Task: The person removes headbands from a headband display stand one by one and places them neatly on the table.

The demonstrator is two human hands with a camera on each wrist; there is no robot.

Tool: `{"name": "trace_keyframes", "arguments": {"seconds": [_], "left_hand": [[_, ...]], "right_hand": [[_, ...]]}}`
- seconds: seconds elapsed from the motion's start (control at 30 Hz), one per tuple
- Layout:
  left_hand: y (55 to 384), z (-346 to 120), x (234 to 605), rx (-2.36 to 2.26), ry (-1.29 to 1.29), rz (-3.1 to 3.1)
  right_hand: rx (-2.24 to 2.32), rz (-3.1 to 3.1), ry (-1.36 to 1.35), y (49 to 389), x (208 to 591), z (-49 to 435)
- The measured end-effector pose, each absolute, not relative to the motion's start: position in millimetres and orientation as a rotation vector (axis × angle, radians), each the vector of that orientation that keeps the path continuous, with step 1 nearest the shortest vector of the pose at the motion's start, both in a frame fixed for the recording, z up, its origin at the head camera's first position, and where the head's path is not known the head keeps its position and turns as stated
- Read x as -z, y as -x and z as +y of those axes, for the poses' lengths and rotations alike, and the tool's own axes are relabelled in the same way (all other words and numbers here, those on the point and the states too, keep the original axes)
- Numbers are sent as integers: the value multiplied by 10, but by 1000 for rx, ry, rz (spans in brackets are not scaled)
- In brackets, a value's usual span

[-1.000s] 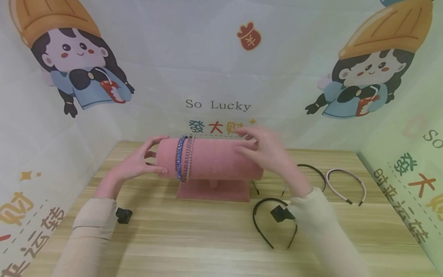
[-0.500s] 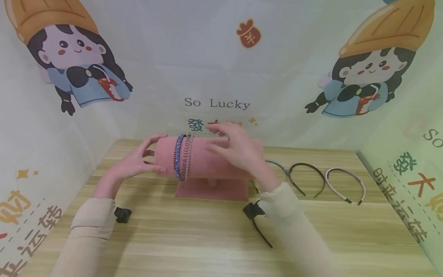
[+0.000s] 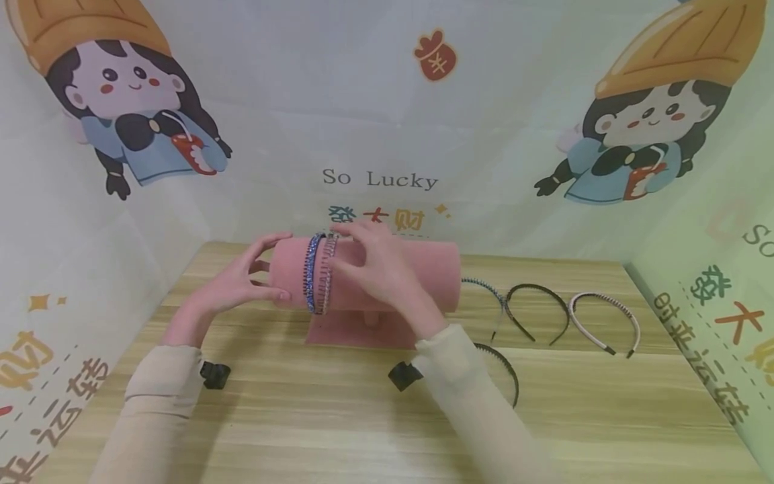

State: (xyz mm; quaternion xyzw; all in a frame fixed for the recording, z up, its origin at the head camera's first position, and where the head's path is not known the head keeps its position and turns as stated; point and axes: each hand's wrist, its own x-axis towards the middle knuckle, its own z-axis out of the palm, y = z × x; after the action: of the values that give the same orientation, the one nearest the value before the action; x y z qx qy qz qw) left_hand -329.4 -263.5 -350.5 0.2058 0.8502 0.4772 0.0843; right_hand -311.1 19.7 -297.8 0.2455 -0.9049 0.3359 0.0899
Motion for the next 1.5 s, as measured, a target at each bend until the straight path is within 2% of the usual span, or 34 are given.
{"name": "trace_keyframes", "arguments": {"seconds": [0.27,0.57,0.87,1.17,1.5], "left_hand": [[3296,-2621,3491,-1429,-622,2535],[3302,-2644,3515,-1439,-639,2532],[3298,-2657,3522,-1427,-628,2547],[3296,-2623,3510,-1443,-616,2540],[3296,-2637,3507,-1431,-613,2538]], "right_hand": [[-914,-2714,-667,3148,3081,140],[-529,-2716,-666,3146,3182,61],[-434,-2725,-704,3126,3192,33],[-625,-2713,-744,3152,3177,132],[-1116,-2579,-740,3127,3152,213]]}}
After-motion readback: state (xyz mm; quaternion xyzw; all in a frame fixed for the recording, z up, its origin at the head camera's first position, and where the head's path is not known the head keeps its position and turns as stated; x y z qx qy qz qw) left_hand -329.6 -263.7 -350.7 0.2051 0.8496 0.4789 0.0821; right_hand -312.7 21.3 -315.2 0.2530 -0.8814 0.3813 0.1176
